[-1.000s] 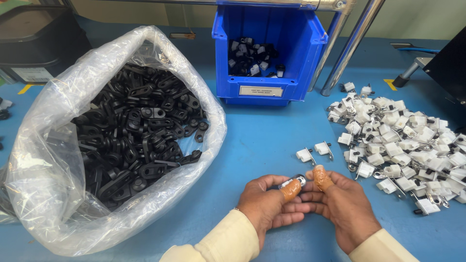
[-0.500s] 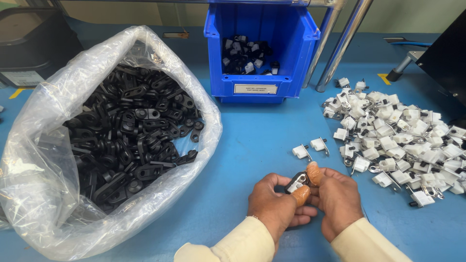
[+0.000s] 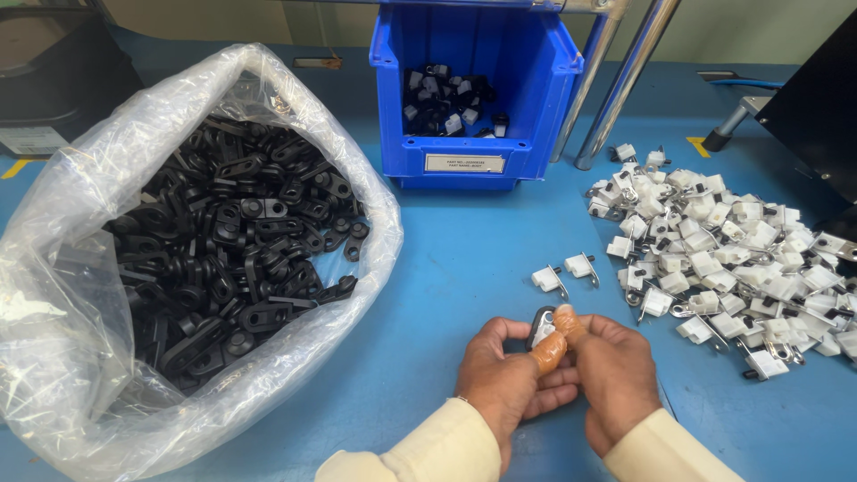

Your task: The person repeatedly picks a black plastic piece from a bag and a white plastic piece from a pile, then presses them together to form an assembled unit. The assembled units are placed into a blue bin. The process is repeated continuously throughout the clip.

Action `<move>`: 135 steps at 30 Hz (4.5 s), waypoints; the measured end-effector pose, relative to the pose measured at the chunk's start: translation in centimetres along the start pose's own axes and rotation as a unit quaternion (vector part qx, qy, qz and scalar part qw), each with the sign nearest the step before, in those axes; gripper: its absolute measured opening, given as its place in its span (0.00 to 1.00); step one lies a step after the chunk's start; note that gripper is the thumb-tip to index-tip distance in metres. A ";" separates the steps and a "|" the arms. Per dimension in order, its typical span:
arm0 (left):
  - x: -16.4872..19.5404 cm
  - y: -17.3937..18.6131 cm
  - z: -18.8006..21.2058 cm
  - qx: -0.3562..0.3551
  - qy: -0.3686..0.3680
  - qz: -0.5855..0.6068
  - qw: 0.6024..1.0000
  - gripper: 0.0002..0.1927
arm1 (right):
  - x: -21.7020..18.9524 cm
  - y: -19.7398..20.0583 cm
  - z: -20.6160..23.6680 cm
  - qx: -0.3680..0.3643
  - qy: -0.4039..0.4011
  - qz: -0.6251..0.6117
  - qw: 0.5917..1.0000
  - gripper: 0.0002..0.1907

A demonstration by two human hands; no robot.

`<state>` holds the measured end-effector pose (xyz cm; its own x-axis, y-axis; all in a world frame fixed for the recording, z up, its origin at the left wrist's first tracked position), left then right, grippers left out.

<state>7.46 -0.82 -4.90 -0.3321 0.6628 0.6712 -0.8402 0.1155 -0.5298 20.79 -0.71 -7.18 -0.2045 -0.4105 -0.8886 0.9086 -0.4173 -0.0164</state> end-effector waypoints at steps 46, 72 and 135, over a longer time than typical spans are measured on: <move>2.2 2.0 0.7 0.013 -0.120 -0.315 0.941 0.15 | -0.8 1.6 0.1 -0.053 -0.064 0.022 0.996 0.13; 13.9 12.3 8.6 0.267 -0.291 -0.465 0.792 0.08 | -6.6 -0.7 -4.0 -0.013 0.395 0.596 0.699 0.19; 6.8 2.6 1.1 0.111 -0.113 -0.668 0.727 0.15 | -0.1 4.5 2.0 0.134 0.282 0.501 0.807 0.22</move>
<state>2.55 3.17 -1.16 0.8038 -0.0734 0.5904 -0.5169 0.4051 0.7541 24.22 -4.12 -6.23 0.8519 -0.2476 -0.4614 0.3866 -0.2969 0.8731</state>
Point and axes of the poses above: each hand's wrist, its own z-axis away from the middle knuckle, its own y-axis out of the back of the hand, x = y × z, the point moved 2 cm from there along -z, towards the middle knuckle, and after that the axes turned 5 degrees about -x, right-handed, at the moved point
